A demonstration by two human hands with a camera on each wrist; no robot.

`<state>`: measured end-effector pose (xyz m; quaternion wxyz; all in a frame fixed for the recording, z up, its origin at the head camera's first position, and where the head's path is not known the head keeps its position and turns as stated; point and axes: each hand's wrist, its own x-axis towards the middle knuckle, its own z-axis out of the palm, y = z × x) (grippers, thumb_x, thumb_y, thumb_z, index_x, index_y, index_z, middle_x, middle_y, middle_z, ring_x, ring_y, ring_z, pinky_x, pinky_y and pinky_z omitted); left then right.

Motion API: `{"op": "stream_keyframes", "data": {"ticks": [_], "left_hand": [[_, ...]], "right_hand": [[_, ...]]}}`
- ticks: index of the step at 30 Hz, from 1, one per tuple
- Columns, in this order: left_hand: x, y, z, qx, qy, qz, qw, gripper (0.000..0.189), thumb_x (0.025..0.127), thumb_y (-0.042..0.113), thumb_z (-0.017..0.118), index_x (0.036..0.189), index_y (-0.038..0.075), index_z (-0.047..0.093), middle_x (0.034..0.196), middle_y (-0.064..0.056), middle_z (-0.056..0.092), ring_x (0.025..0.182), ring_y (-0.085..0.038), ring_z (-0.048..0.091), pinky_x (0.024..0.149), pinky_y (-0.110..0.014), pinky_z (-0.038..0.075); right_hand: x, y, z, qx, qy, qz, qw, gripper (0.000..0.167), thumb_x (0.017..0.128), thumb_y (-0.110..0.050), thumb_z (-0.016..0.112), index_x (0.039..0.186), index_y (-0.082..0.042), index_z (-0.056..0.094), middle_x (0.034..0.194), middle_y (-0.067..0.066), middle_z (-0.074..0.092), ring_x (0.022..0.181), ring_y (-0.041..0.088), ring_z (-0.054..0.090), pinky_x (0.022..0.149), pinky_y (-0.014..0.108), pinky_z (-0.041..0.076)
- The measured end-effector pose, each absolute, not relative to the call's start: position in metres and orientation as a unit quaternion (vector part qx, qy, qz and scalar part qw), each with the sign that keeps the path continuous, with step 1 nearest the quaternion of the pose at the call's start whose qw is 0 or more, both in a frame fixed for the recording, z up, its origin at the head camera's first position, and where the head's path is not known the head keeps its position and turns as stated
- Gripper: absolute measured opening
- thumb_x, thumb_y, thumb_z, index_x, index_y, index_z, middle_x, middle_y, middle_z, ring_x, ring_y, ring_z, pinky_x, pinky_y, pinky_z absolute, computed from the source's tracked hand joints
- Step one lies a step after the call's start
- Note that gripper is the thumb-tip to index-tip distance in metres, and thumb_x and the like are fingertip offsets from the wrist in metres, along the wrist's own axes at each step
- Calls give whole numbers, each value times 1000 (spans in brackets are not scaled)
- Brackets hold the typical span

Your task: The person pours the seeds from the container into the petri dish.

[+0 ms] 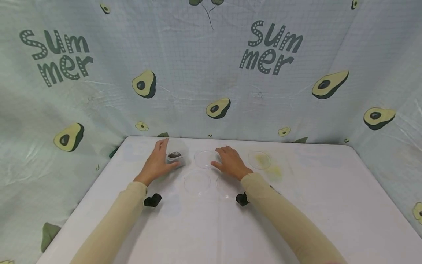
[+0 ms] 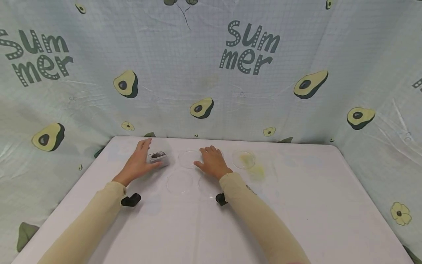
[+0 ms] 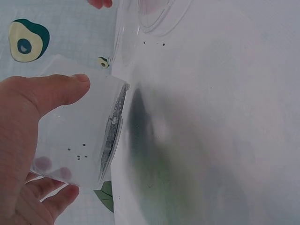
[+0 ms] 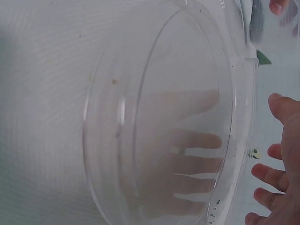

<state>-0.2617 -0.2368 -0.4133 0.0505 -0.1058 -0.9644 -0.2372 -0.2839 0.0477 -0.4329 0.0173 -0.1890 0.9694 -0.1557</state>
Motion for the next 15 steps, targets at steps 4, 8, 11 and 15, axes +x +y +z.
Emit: {"op": "stream_keyframes", "data": {"ticks": [4, 8, 11, 15], "left_hand": [[-262, -234, -412, -107, -964, -238, 58, 101, 82, 36, 76, 154, 3, 12, 153, -24, 20, 129, -45, 44, 102, -59, 42], [-263, -230, -412, -108, -963, -237, 61, 100, 82, 34, 77, 154, 3, 14, 153, -24, 21, 129, -45, 44, 103, -59, 41], [-264, -227, -411, -108, -964, -234, 59, 101, 82, 35, 77, 154, 3, 14, 153, -22, 22, 130, -43, 43, 104, -57, 41], [-266, -223, -409, -109, -966, -227, 64, 101, 81, 35, 78, 154, 3, 15, 152, -20, 24, 132, -40, 42, 104, -55, 42]], "right_hand": [[-286, 47, -435, -188, 970, -152, 7, 62, 95, -44, 58, 143, -8, 45, 148, 13, 45, 144, 31, 32, 119, 48, 26], [-287, 46, -437, -183, 972, -150, 8, 63, 94, -45, 58, 143, -8, 45, 148, 13, 44, 144, 31, 32, 119, 50, 26], [-288, 43, -438, -180, 973, -141, 18, 65, 94, -47, 57, 145, -9, 42, 152, 11, 40, 146, 31, 27, 119, 53, 22], [-289, 40, -438, -177, 975, -133, 26, 69, 94, -50, 55, 149, -11, 37, 157, 7, 33, 150, 28, 20, 120, 56, 17]]}}
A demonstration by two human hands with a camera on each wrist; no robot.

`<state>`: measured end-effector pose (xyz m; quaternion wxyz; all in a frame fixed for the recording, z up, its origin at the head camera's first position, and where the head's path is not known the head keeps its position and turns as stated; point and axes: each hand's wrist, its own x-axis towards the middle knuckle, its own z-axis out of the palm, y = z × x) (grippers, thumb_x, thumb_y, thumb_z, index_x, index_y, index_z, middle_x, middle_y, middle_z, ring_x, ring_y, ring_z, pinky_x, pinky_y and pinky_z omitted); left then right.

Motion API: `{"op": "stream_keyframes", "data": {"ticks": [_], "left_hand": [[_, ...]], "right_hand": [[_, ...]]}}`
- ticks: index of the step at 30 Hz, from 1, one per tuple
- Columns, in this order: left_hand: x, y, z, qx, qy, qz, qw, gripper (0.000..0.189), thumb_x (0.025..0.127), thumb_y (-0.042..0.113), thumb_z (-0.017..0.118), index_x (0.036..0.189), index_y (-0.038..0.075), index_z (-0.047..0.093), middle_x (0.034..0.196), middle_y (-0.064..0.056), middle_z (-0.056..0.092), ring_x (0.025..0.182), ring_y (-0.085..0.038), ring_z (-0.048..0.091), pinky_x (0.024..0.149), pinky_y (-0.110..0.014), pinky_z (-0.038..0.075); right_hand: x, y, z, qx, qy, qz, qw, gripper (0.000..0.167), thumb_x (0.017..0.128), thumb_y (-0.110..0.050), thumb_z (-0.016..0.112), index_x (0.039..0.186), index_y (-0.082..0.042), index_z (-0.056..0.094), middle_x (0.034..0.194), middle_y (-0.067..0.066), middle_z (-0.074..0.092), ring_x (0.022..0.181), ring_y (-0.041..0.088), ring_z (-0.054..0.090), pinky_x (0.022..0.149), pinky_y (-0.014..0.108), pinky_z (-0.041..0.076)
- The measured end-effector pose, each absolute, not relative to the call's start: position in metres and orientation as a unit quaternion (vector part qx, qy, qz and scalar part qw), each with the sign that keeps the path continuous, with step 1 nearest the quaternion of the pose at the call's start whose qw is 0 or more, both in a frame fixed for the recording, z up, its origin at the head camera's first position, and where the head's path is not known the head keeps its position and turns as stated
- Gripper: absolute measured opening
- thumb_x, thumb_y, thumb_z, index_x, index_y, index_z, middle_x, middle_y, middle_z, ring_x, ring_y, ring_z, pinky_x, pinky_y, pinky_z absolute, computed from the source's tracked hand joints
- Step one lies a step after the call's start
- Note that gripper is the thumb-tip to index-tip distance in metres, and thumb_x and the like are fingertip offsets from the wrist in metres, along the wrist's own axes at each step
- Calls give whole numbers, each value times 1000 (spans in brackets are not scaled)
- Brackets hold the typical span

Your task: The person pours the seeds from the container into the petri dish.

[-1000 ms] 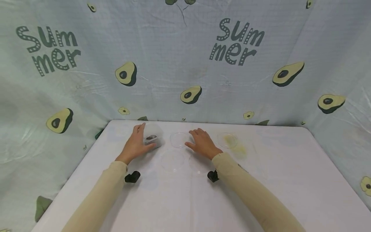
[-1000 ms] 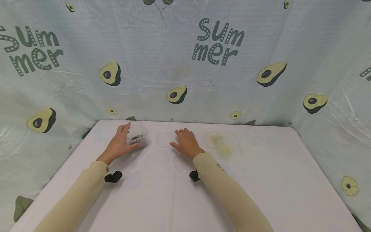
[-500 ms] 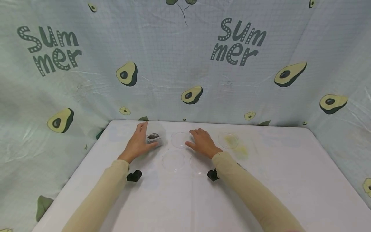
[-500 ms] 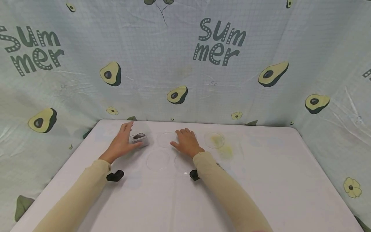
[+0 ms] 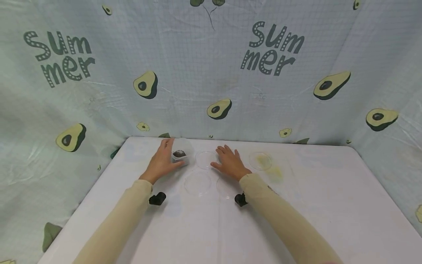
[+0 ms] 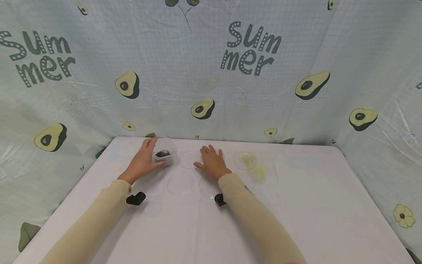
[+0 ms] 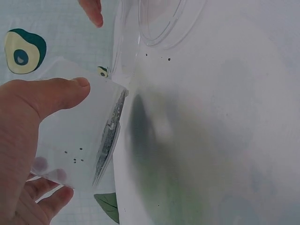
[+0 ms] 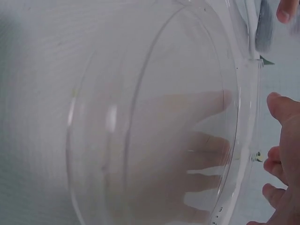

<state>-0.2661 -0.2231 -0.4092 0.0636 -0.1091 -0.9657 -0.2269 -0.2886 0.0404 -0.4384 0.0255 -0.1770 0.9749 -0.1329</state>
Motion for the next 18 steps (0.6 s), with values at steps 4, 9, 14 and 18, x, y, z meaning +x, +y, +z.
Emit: {"op": "stream_keyframes", "data": {"ticks": [4, 9, 14, 18], "left_hand": [[-267, -220, -408, -115, -967, -216, 75, 101, 80, 32, 79, 154, 3, 16, 151, -20, 25, 133, -40, 41, 103, -55, 42], [-268, -217, -408, -124, -967, -206, 86, 102, 79, 30, 80, 153, 2, 16, 151, -21, 26, 134, -39, 39, 104, -55, 42], [-269, -215, -410, -129, -966, -201, 101, 101, 77, 28, 82, 152, 2, 19, 150, -20, 29, 133, -39, 41, 104, -53, 42], [-270, -214, -411, -132, -966, -195, 109, 100, 77, 28, 82, 152, 2, 21, 149, -20, 30, 132, -37, 42, 106, -52, 41]], "right_hand": [[-289, 38, -438, -172, 976, -131, 29, 71, 94, -51, 55, 150, -11, 35, 158, 5, 31, 151, 25, 18, 120, 57, 15], [-288, 36, -438, -168, 976, -134, 34, 71, 94, -51, 56, 149, -11, 36, 157, 5, 33, 150, 26, 18, 120, 58, 15], [-289, 35, -440, -170, 976, -135, 32, 70, 94, -52, 55, 149, -12, 37, 157, 4, 34, 151, 26, 17, 119, 60, 14], [-290, 32, -441, -175, 975, -132, 25, 70, 94, -50, 56, 148, -11, 39, 156, 5, 36, 150, 26, 19, 118, 60, 16]]}}
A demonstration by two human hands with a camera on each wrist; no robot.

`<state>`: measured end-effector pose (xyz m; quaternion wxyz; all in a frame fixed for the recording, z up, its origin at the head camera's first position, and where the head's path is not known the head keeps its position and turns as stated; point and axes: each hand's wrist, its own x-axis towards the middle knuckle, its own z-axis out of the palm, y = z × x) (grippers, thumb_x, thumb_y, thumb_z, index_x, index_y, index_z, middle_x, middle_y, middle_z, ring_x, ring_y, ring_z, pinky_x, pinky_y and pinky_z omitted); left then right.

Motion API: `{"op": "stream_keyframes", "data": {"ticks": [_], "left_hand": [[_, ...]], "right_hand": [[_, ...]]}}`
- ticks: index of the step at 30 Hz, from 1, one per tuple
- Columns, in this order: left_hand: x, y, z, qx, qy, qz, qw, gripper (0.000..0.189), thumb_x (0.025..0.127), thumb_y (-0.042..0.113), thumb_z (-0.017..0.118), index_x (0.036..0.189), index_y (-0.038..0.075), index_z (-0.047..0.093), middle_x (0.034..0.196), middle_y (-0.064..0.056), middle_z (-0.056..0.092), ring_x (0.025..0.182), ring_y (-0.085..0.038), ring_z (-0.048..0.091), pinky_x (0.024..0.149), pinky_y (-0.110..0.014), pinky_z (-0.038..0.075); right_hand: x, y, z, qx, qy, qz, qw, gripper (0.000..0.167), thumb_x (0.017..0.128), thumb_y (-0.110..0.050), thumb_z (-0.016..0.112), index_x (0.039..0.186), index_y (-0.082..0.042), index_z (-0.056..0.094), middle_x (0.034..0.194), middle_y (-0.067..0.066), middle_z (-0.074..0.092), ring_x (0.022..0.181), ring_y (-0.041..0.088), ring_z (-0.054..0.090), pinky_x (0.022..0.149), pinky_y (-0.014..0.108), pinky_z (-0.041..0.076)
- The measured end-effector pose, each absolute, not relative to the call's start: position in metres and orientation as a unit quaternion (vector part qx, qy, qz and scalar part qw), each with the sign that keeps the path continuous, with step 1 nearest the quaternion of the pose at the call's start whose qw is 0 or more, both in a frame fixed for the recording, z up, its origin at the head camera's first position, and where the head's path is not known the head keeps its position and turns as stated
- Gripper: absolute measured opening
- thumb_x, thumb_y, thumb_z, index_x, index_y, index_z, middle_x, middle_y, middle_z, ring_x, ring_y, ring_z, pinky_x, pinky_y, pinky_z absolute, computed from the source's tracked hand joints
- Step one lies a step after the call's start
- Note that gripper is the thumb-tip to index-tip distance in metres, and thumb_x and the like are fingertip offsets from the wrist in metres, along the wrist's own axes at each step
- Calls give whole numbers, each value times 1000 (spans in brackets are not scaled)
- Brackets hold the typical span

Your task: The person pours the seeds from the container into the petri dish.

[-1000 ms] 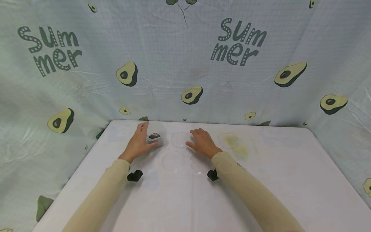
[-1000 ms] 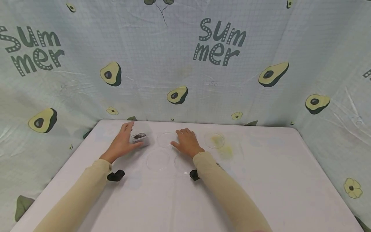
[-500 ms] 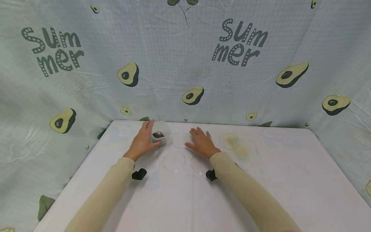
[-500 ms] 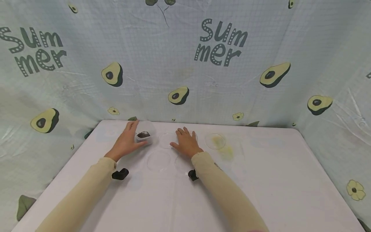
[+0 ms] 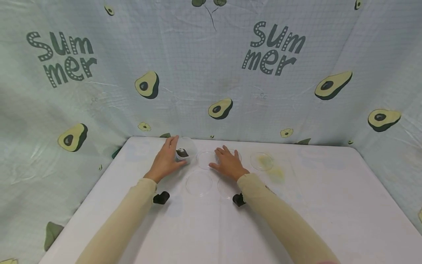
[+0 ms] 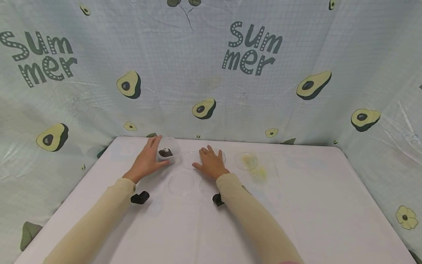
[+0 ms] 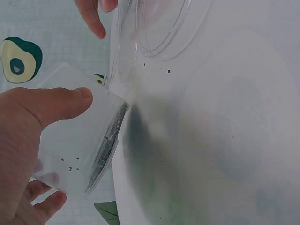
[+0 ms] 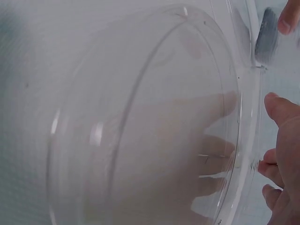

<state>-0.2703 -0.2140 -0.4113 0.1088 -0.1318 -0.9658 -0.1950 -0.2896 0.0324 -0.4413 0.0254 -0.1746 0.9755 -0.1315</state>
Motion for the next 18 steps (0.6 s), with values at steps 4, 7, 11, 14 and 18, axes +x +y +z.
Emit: {"op": "stream_keyframes", "data": {"ticks": [4, 7, 11, 14, 18], "left_hand": [[-271, -213, -412, -138, -965, -192, 113, 99, 77, 27, 82, 151, 2, 22, 148, -20, 32, 133, -37, 41, 107, -52, 40], [-272, -213, -413, -142, -964, -192, 114, 98, 77, 27, 82, 151, 2, 23, 148, -20, 32, 134, -37, 40, 108, -52, 39], [-273, -211, -413, -149, -962, -193, 121, 98, 76, 26, 83, 151, 2, 24, 147, -19, 33, 134, -37, 40, 109, -51, 38], [-273, -210, -413, -152, -961, -192, 127, 97, 76, 26, 83, 150, 2, 25, 147, -20, 34, 133, -37, 42, 110, -51, 38], [-275, -207, -413, -153, -962, -185, 127, 98, 75, 26, 83, 150, 2, 25, 147, -20, 34, 132, -37, 43, 111, -51, 37]], "right_hand": [[-289, 31, -442, -176, 976, -126, 25, 71, 94, -52, 55, 148, -10, 39, 155, 6, 37, 150, 25, 20, 118, 61, 16], [-289, 31, -443, -174, 976, -125, 28, 72, 94, -53, 54, 148, -10, 38, 156, 5, 36, 151, 24, 18, 118, 61, 16], [-289, 30, -442, -177, 976, -124, 27, 72, 93, -54, 54, 148, -10, 39, 155, 6, 37, 150, 24, 19, 118, 61, 17], [-289, 30, -442, -180, 975, -126, 28, 73, 92, -55, 55, 147, -10, 40, 154, 6, 38, 150, 24, 19, 117, 62, 17], [-288, 29, -441, -185, 974, -130, 28, 73, 91, -56, 56, 146, -10, 41, 153, 7, 40, 150, 24, 20, 117, 63, 16]]}}
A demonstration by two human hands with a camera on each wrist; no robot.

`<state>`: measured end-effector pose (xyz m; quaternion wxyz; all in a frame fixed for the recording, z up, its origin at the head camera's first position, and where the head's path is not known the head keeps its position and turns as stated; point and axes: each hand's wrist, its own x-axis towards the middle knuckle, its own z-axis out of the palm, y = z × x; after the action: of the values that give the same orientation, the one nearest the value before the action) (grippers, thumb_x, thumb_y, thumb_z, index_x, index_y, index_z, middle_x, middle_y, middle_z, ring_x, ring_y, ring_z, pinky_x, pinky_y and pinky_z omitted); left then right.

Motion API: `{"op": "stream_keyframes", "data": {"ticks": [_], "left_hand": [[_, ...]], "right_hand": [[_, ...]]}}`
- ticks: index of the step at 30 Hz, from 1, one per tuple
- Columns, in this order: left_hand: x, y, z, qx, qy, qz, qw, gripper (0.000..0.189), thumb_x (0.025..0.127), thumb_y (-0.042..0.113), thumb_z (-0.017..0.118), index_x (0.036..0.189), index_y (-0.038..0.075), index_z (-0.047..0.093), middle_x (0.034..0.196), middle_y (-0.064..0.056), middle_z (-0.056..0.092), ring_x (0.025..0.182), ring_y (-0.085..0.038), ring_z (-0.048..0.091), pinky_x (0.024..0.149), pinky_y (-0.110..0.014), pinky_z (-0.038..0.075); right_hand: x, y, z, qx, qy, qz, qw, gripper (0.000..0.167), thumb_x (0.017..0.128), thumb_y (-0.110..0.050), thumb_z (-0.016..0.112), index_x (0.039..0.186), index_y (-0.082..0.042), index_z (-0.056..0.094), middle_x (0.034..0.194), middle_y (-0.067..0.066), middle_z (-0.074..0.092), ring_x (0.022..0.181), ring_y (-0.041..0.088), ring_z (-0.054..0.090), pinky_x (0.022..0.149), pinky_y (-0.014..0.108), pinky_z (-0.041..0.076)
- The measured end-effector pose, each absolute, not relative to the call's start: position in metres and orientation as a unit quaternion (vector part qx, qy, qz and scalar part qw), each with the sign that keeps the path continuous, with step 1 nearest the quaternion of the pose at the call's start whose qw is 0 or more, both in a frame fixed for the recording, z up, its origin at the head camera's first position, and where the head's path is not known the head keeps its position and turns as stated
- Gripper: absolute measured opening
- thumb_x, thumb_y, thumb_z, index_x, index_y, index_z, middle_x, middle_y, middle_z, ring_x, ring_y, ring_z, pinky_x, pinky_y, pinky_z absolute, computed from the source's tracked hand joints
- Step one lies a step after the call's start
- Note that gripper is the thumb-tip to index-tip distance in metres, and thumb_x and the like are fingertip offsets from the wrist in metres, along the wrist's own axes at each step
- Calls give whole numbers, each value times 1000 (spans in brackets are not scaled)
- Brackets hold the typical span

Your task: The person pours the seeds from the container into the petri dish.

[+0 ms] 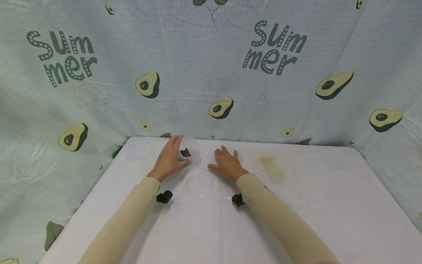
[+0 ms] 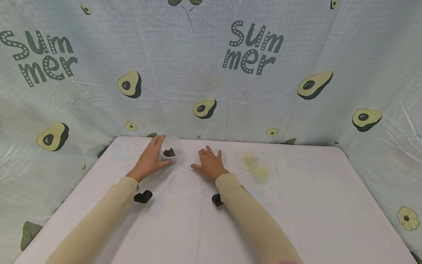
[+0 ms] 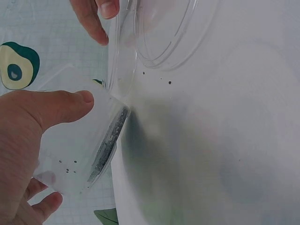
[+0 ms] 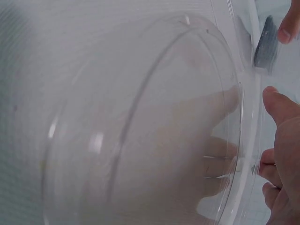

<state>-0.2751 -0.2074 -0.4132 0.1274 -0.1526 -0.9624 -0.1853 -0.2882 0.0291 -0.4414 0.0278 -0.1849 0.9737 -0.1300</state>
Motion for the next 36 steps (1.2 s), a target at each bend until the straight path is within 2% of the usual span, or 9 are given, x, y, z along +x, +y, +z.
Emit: {"op": "stream_keyframes", "data": {"ticks": [9, 16, 27, 36], "left_hand": [[-278, -204, -414, -164, -961, -176, 137, 96, 74, 24, 84, 150, 5, 27, 146, -19, 36, 129, -38, 46, 109, -52, 39], [-277, -203, -413, -166, -961, -174, 140, 95, 74, 24, 84, 150, 8, 28, 146, -18, 37, 128, -37, 47, 106, -54, 40], [-280, -203, -414, -167, -961, -168, 142, 95, 73, 22, 85, 149, 9, 29, 146, -16, 36, 130, -36, 45, 107, -54, 39], [-279, -202, -414, -172, -961, -159, 146, 94, 73, 23, 85, 148, 9, 30, 147, -16, 36, 129, -36, 45, 106, -55, 39]], "right_hand": [[-294, 28, -443, -179, 975, -132, 31, 77, 87, -60, 59, 144, -10, 44, 151, 9, 43, 150, 25, 20, 117, 65, 15], [-297, 25, -441, -182, 978, -101, 32, 83, 85, -67, 56, 144, -10, 44, 148, 9, 48, 149, 26, 22, 116, 67, 13], [-298, 23, -441, -181, 978, -97, 38, 87, 83, -68, 58, 146, -10, 41, 148, 11, 47, 145, 40, 25, 114, 67, 17], [-297, 22, -439, -182, 978, -90, 37, 86, 83, -67, 58, 146, -11, 41, 148, 11, 46, 143, 36, 31, 113, 66, 22]]}}
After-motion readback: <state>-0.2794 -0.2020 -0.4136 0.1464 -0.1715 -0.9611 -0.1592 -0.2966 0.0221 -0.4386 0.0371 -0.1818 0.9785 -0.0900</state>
